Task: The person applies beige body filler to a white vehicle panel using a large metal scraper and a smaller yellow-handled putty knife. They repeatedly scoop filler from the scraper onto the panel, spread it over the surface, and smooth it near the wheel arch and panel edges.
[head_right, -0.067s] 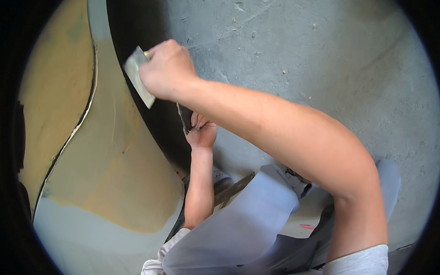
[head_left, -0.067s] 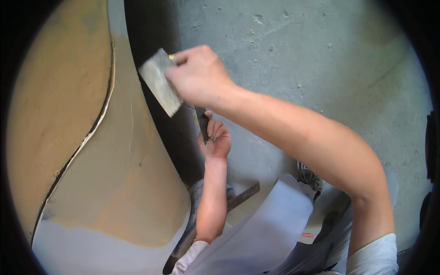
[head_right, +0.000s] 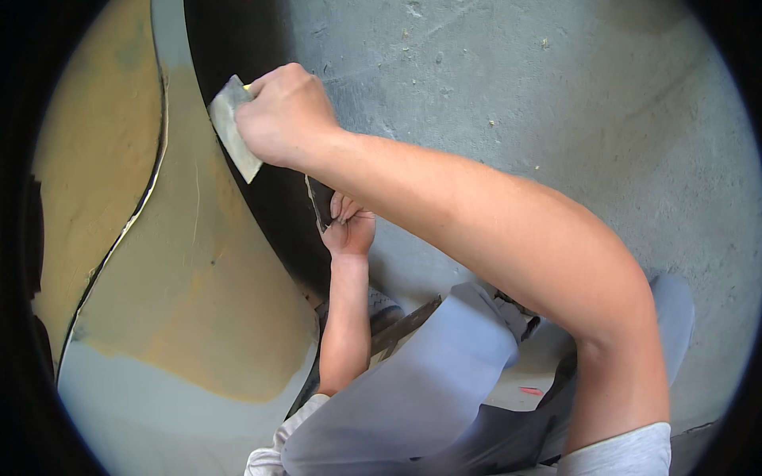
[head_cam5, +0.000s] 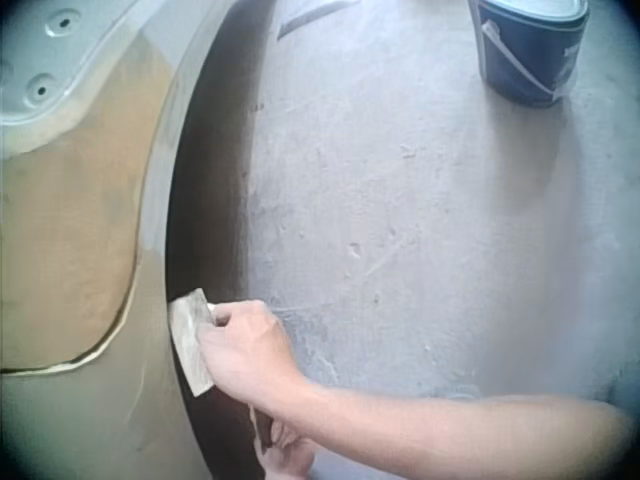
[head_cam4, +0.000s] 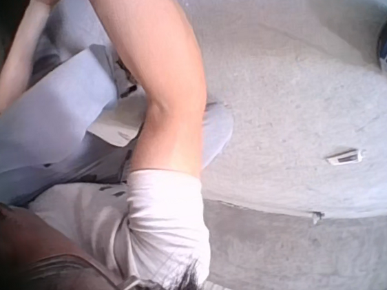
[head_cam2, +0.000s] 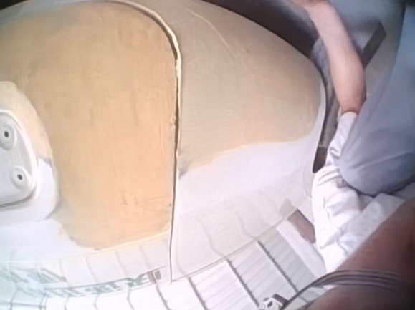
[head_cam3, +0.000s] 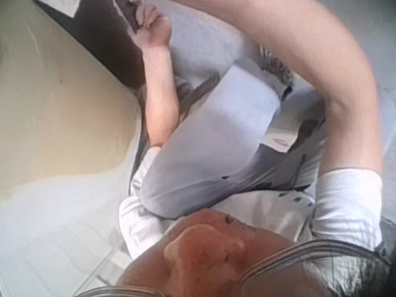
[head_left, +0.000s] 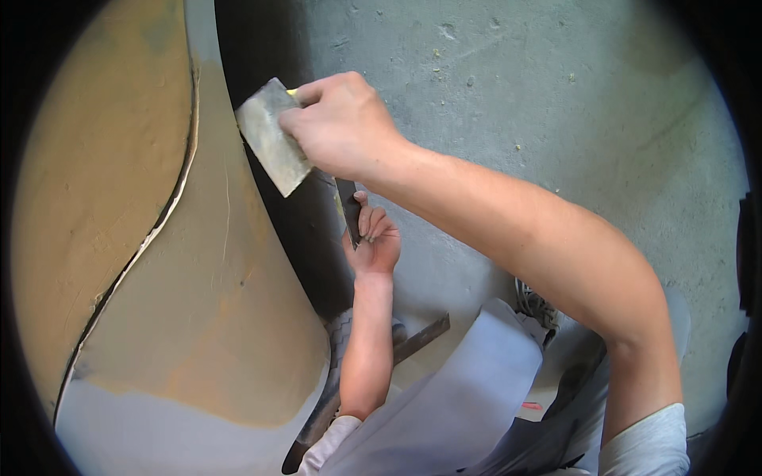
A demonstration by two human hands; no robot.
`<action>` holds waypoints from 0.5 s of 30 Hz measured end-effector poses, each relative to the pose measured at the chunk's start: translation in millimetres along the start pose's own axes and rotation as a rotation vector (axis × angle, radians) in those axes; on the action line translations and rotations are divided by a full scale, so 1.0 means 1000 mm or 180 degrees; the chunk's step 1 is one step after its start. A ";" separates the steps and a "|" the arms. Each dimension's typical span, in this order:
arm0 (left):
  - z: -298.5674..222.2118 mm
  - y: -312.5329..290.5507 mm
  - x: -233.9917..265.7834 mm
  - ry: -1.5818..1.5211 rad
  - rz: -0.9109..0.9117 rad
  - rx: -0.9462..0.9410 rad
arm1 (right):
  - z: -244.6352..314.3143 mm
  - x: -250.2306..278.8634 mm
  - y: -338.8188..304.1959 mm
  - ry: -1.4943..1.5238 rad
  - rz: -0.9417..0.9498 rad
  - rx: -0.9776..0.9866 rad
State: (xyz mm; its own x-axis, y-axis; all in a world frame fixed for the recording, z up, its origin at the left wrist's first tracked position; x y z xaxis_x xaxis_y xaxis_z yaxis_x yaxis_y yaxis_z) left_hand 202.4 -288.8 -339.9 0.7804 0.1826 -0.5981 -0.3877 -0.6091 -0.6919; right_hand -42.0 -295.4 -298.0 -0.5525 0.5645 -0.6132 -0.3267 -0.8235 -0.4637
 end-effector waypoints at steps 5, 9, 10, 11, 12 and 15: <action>-0.002 0.000 -0.005 0.0075 0.0087 -0.0100 | -0.011 0.008 -0.012 -0.1068 0.0435 -0.0157; 0.011 -0.006 -0.029 0.0419 0.0809 0.0200 | -0.036 0.047 -0.031 -0.0638 0.0825 -0.0422; 0.015 -0.009 -0.036 0.0515 0.1021 0.0379 | -0.042 0.055 -0.035 -0.0636 0.0878 -0.0731; 0.017 -0.011 -0.035 0.1041 0.0013 -0.0048 | -0.044 0.063 -0.037 -0.0531 0.0842 -0.0788; 0.021 -0.017 -0.036 0.1480 -0.0545 -0.0370 | -0.045 0.069 -0.040 -0.0451 0.0936 -0.0911; 0.027 -0.011 -0.056 0.0004 0.0658 0.0346 | -0.035 0.091 -0.043 -0.0007 0.0062 -0.0775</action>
Point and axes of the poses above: each hand's wrist, its own y-axis towards the middle knuckle, its own x-axis out of the back of the hand, z = x × y, the point moved 2 cm from there along y, towards the middle knuckle, and after that the axes turned 4 degrees about y, right-handed, at the moved point
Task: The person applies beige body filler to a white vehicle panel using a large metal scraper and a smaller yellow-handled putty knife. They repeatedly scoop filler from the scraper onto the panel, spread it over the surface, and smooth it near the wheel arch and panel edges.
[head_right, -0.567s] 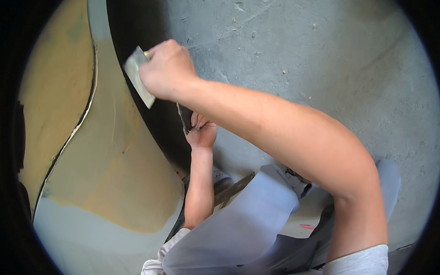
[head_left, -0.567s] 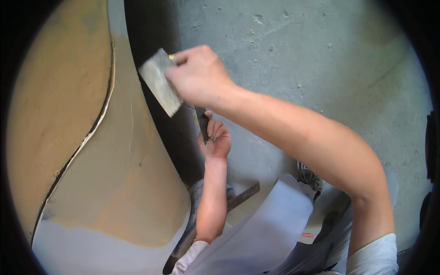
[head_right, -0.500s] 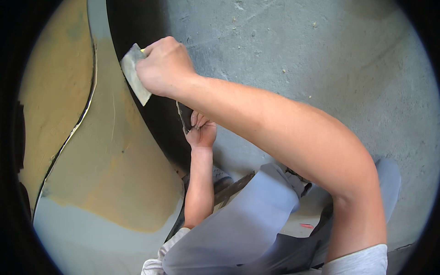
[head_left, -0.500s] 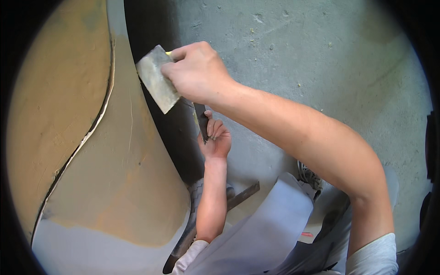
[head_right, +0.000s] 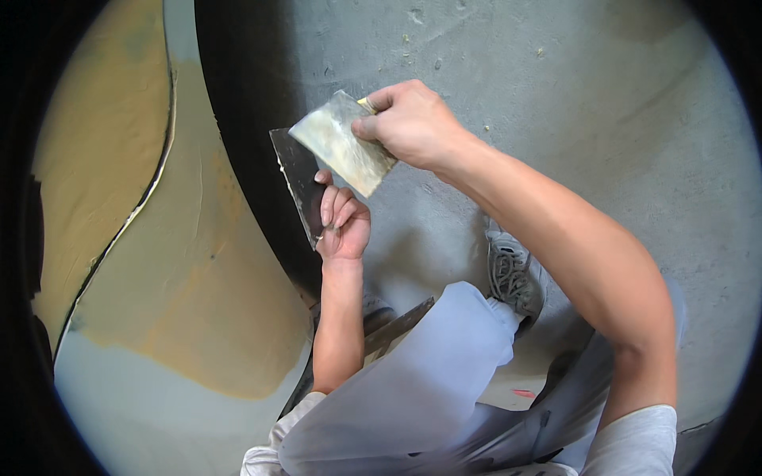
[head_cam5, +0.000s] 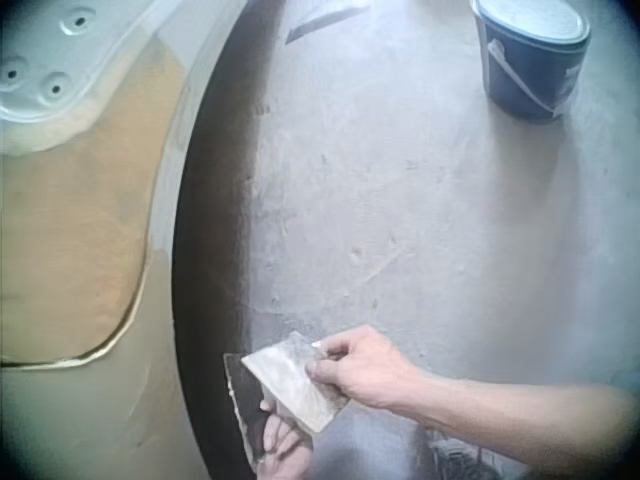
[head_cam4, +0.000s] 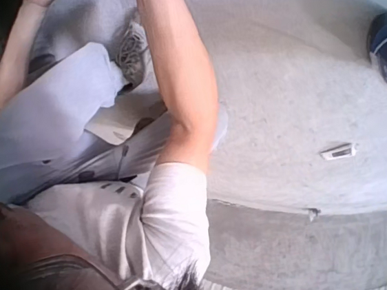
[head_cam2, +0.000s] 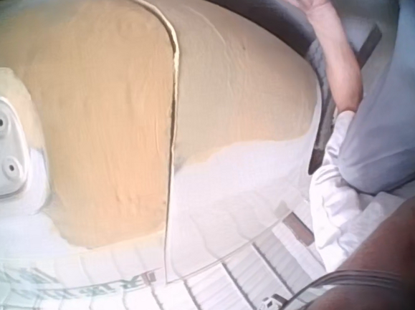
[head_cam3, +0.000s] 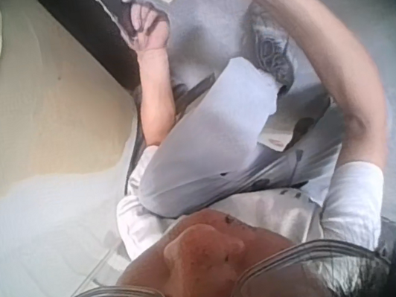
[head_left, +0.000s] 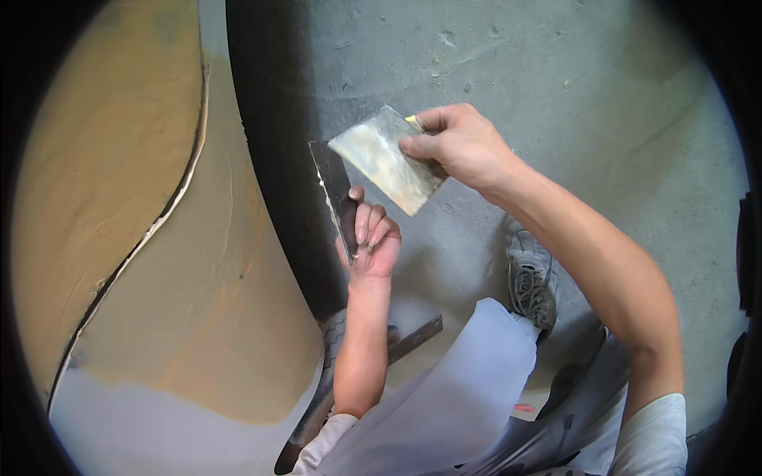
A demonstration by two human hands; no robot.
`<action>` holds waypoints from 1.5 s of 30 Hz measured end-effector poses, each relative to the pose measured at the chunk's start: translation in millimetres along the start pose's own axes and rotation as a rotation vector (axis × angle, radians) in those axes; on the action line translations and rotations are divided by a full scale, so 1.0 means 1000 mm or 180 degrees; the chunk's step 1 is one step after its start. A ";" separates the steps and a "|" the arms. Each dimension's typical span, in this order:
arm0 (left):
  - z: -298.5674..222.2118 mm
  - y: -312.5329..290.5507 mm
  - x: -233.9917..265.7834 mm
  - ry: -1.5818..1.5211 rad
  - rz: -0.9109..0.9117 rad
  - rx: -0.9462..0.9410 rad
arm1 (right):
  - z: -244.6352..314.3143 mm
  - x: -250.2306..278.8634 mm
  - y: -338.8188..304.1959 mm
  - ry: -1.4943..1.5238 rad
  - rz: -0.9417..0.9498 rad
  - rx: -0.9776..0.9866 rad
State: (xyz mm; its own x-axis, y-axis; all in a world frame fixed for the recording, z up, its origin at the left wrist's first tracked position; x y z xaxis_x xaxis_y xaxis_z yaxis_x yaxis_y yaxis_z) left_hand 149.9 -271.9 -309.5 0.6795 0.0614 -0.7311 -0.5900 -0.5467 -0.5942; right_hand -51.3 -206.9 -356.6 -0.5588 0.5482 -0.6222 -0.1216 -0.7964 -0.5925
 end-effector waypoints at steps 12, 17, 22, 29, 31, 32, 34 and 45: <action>-0.008 -0.017 0.047 0.0379 -0.0603 -0.0175 | -0.013 -0.014 0.009 -0.0624 -0.0708 0.0770; -0.006 -0.044 0.095 0.0330 -0.1183 -0.0295 | -0.033 -0.090 0.029 0.1401 -0.0247 0.0624; 0.000 -0.071 0.117 0.0992 -0.3196 -0.0502 | -0.032 -0.136 0.050 0.2642 0.0247 -0.0084; -0.001 -0.088 0.115 0.1291 -0.2722 -0.0366 | -0.036 -0.176 0.071 0.3357 0.0760 0.0033; -0.003 -0.095 0.122 0.1331 -0.2489 -0.0220 | -0.035 -0.183 0.071 0.3408 0.0822 0.0019; -0.005 -0.097 0.127 0.1298 -0.2274 -0.0160 | -0.033 -0.185 0.072 0.3397 0.0800 -0.0023; -0.009 -0.098 0.139 0.1236 -0.1826 -0.0066 | -0.025 -0.187 0.072 0.3374 0.0885 -0.0093; -0.010 -0.094 0.141 0.1144 -0.0855 -0.0084 | 0.003 -0.190 0.087 0.3106 0.0562 -0.0133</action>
Point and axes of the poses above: each hand's wrist, its own y-axis towards the middle knuckle, its own x-axis out of the back of the hand, z = x × y, the point moved 2 cm from there along y, towards the middle knuckle, and after that the axes turned 4 degrees about y, right-handed, at the moved point
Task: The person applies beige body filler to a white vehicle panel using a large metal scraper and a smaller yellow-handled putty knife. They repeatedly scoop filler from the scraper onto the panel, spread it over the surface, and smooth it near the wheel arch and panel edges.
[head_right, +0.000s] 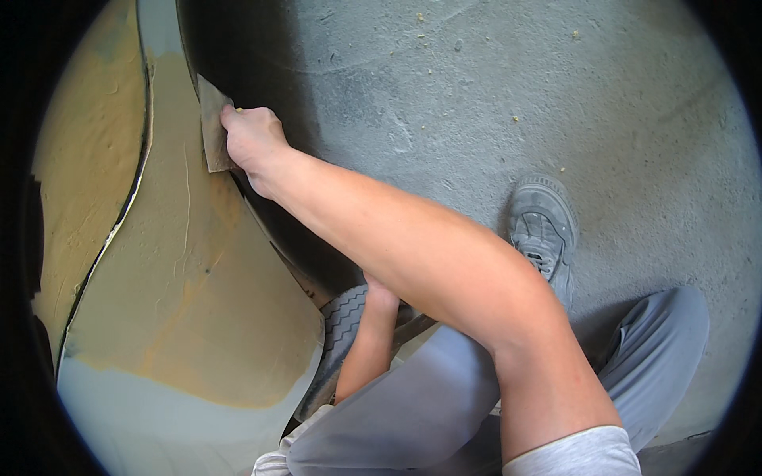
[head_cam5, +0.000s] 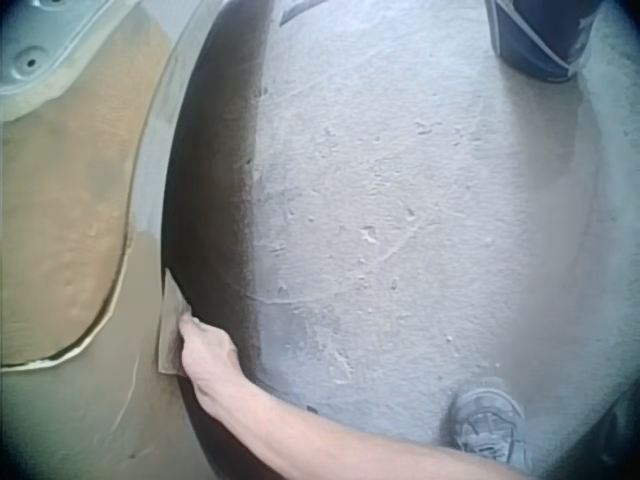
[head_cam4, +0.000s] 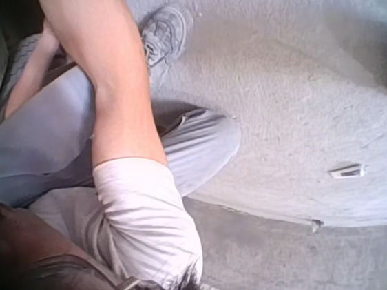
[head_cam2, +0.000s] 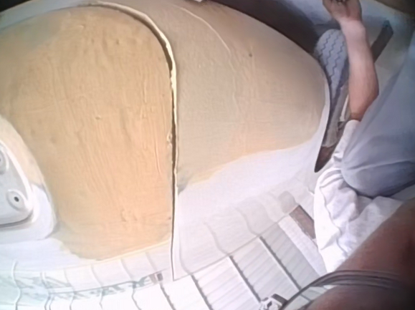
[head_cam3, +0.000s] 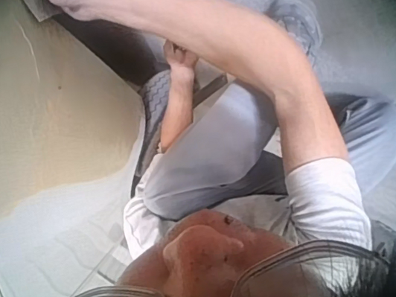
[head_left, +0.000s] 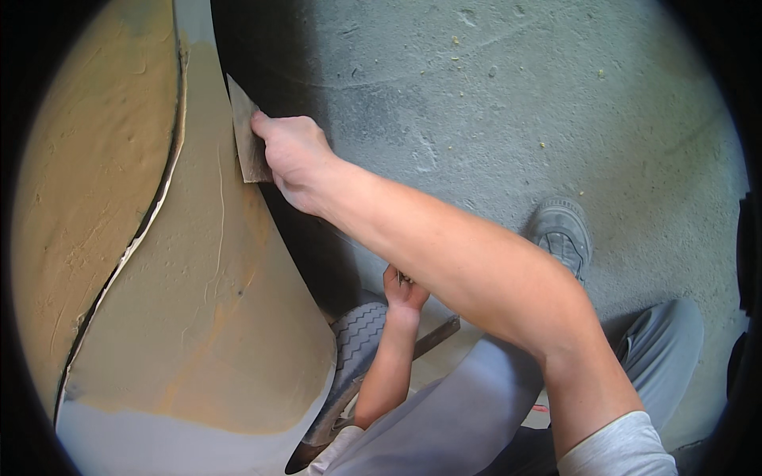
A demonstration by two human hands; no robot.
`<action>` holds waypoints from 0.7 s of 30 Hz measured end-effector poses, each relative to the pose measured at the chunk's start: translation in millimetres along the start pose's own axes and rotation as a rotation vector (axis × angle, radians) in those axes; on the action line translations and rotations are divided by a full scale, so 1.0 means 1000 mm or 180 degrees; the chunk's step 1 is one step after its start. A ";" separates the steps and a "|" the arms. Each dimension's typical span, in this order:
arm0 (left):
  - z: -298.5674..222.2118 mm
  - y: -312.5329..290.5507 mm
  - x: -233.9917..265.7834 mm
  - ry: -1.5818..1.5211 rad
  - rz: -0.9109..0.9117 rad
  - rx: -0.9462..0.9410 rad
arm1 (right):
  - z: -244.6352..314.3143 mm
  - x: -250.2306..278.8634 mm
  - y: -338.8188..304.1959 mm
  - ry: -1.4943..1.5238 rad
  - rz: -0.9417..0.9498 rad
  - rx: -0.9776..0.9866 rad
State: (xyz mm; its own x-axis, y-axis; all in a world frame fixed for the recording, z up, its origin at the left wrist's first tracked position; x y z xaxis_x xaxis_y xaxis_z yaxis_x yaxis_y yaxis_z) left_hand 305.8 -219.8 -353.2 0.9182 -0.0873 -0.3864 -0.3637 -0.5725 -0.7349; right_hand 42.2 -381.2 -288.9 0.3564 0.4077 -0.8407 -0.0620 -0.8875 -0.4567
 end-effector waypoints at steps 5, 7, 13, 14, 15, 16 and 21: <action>0.002 0.005 -0.012 -0.0212 -0.0561 0.0408 | -0.031 0.018 -0.002 -0.0703 -0.0362 -0.0331; 0.002 0.008 -0.012 -0.0042 -0.0961 0.0311 | -0.034 0.032 -0.007 -0.1205 -0.0430 -0.0281; 0.001 0.010 -0.015 -0.0934 -0.0748 0.0178 | 0.035 0.050 -0.027 -0.1813 -0.0729 0.0855; 0.001 0.011 -0.016 -0.0829 -0.0623 0.0231 | 0.051 0.048 -0.032 -0.1776 -0.0783 0.1061; 0.001 0.011 -0.017 -0.0788 -0.0552 0.0220 | 0.065 0.044 -0.037 -0.2009 -0.0739 0.1354; 0.001 0.011 -0.017 -0.0752 -0.0498 0.0216 | 0.077 0.038 -0.041 -0.2181 -0.0693 0.1416; 0.003 0.016 -0.021 -0.0742 -0.0266 0.0259 | 0.094 0.016 -0.058 -0.2789 -0.0492 0.1188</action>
Point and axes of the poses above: each hand's wrist, its own y-axis towards the middle knuckle, its own x-axis out of the back of the hand, z = x × y, the point moved 2 cm from there along y, towards the middle knuckle, and after that the axes turned 4 degrees about y, right-handed, at the moved point
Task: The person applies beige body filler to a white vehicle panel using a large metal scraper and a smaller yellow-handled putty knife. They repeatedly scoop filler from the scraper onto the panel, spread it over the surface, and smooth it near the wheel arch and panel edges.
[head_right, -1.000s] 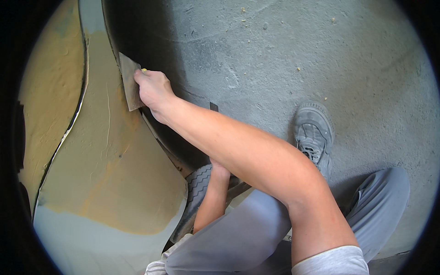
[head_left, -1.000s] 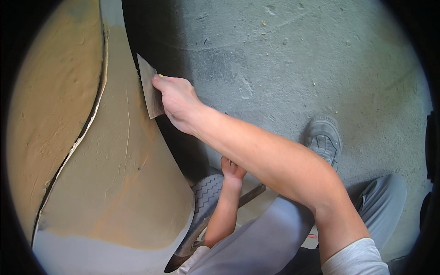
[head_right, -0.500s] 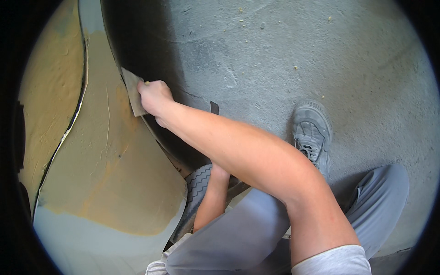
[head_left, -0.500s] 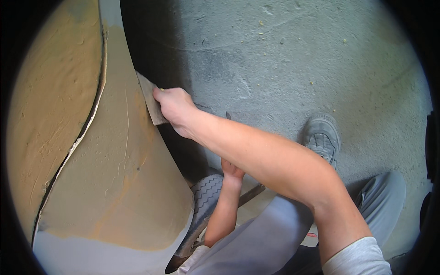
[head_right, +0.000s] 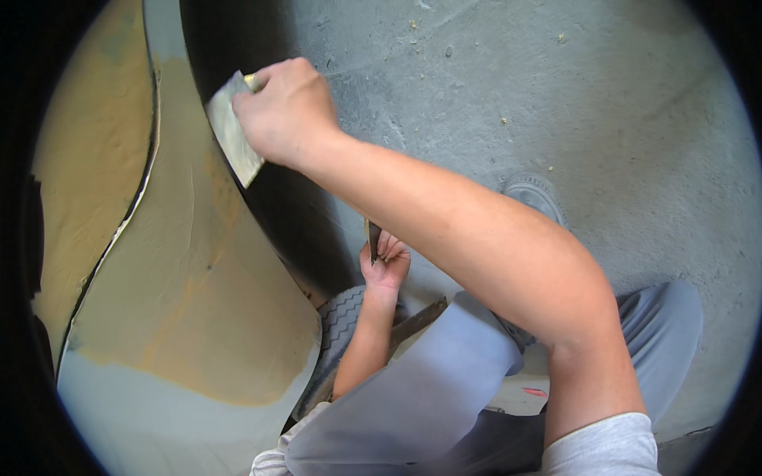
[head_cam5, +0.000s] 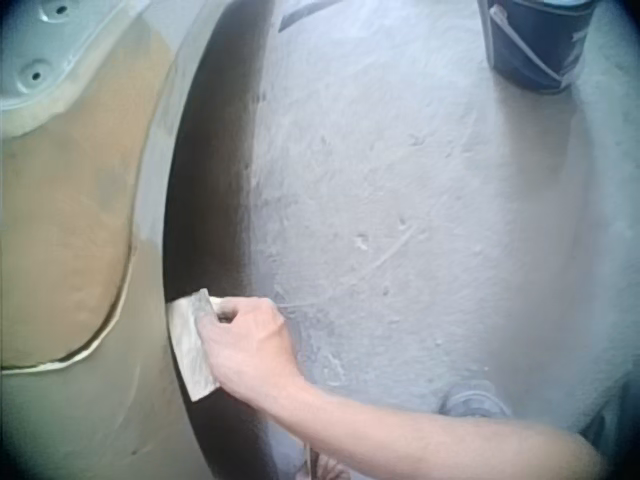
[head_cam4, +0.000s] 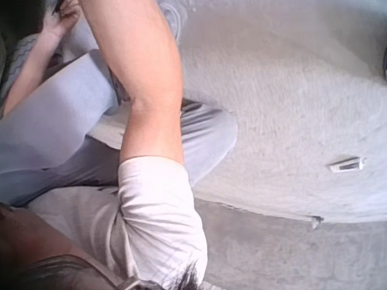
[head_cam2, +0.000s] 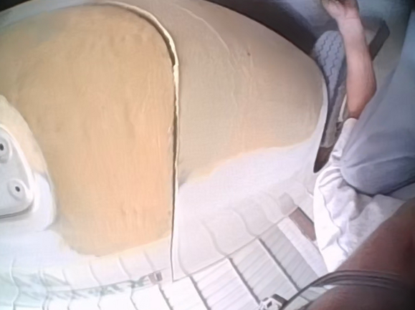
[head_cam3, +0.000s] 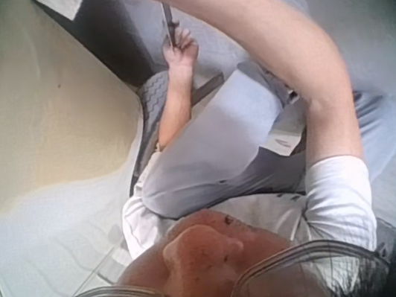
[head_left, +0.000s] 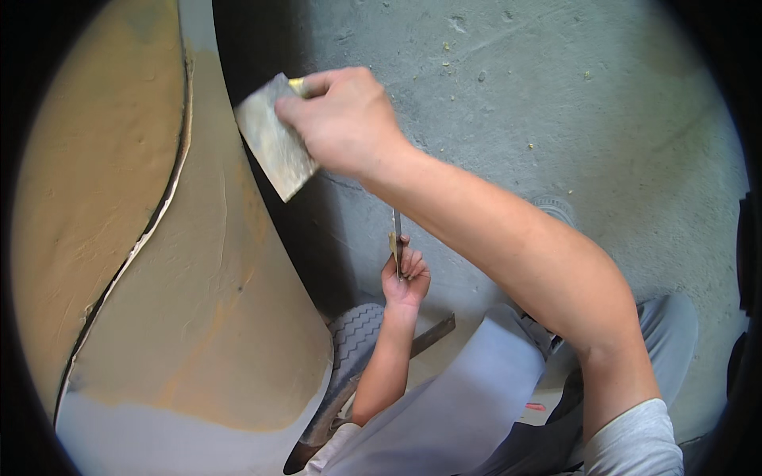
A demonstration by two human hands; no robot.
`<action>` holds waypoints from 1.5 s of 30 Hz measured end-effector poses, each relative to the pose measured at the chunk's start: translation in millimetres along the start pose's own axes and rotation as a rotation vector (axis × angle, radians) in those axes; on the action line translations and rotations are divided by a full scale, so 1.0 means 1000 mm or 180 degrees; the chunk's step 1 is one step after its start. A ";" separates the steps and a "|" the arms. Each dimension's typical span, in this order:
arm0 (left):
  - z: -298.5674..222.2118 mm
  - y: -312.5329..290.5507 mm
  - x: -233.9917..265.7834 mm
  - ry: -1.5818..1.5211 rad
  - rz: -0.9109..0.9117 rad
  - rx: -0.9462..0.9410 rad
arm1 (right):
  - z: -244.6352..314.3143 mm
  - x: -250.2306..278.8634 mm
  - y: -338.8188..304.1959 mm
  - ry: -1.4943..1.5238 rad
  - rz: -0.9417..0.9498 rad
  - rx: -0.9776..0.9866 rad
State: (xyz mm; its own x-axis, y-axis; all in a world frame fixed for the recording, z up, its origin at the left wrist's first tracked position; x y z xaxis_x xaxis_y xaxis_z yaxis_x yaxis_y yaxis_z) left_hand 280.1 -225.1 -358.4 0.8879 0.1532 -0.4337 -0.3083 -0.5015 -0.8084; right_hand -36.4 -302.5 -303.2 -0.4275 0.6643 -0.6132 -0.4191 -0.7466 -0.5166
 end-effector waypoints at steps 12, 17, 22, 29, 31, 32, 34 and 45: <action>0.022 0.009 -0.107 0.0021 0.0878 0.0042 | 0.030 0.099 -0.062 -0.0064 0.0126 -0.0073; 0.059 -0.024 -0.206 0.1336 0.0832 -0.0299 | 0.060 0.115 -0.110 -0.0427 -0.0152 0.0994; 0.061 -0.065 -0.271 0.1112 0.1563 -0.0502 | 0.085 0.136 -0.208 -0.1106 -0.0555 0.0482; 0.103 -0.155 -0.318 0.1671 0.2035 -0.0609 | 0.155 0.153 -0.298 -0.0924 -0.0296 0.2082; 0.078 -0.181 -0.324 0.1742 0.2464 -0.0814 | 0.149 0.152 -0.332 -0.1566 -0.0475 0.1487; 0.071 -0.192 -0.327 0.1807 0.2595 -0.1031 | 0.155 0.154 -0.347 -0.1350 -0.0462 0.1868; 0.063 -0.215 -0.325 0.2865 0.2158 -0.1856 | 0.174 0.170 -0.377 -0.1508 -0.0935 0.1910; 0.124 -0.337 -0.371 0.4963 0.2336 -0.2520 | 0.177 0.186 -0.448 -0.1832 -0.1125 0.2411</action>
State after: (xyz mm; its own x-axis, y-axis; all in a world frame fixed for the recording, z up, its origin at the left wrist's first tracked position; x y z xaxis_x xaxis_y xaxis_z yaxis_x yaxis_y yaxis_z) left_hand 12.4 -7.7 25.7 0.2855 -0.8153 0.5038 -0.9126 -0.3918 -0.1168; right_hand -70.0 162.0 -80.5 -0.4180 0.9083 -0.0144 -0.9083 -0.4176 0.0247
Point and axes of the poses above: each hand's wrist, its own y-axis towards the middle knuckle, its own x-axis out of the back of the hand, z = x × y, the point moved 2 cm from there along y, towards the middle knuckle, and after that the axes turned 4 degrees about y, right-handed, at the moved point
